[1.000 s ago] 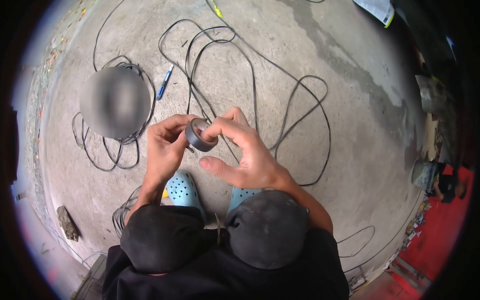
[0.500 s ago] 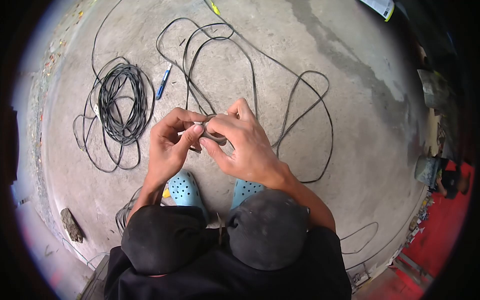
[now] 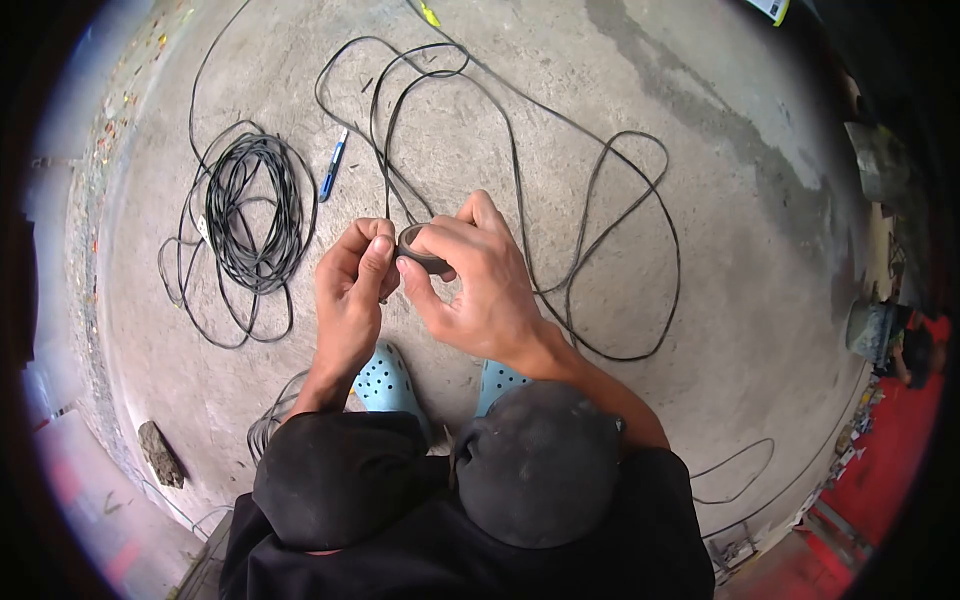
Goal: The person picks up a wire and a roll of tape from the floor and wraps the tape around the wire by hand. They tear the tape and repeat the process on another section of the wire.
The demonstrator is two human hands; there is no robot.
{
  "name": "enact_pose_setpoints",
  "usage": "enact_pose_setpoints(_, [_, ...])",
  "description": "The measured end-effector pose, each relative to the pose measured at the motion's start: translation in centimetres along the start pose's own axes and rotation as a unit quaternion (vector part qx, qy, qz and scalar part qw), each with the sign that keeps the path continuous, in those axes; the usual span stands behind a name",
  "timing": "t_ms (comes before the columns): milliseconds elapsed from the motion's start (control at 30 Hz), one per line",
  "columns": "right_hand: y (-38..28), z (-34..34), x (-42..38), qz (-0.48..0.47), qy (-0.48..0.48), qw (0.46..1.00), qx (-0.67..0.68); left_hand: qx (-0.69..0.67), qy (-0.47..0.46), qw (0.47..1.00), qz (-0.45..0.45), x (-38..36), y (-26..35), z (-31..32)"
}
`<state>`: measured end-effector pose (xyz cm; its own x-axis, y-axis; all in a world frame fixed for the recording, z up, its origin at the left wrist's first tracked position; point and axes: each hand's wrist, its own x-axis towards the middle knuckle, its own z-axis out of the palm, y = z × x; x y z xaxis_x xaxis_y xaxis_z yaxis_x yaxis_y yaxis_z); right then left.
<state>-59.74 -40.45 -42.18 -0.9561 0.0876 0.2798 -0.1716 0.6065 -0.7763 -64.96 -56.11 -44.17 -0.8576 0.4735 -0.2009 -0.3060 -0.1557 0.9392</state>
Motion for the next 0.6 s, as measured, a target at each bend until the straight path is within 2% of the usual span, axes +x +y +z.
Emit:
enact_pose_setpoints(133, [0.1, 0.5, -0.4, 0.015, 0.033, 0.999, 0.017, -0.065, -0.050, 0.996, -0.040, 0.0, 0.1, -0.7])
enact_pose_setpoints(233, [0.2, 0.7, -0.6, 0.024, 0.042, 0.999, 0.008, -0.098, -0.048, 0.992, -0.069, 0.2, -0.3, -1.1])
enact_pose_setpoints(467, [0.0, 0.1, -0.1, -0.014, 0.041, 0.999, 0.003, -0.050, -0.049, 0.997, -0.034, 0.3, 1.3, -1.6])
enact_pose_setpoints(500, [0.0, 0.4, 0.0, -0.017, 0.060, 0.998, 0.000, -0.002, -0.053, 0.998, -0.030, 0.1, 1.6, -1.7])
enact_pose_setpoints(600, [-0.3, -0.1, 0.2, -0.008, 0.025, 1.000, -0.012, 0.012, -0.045, 0.998, -0.029, -0.1, 1.6, -1.6])
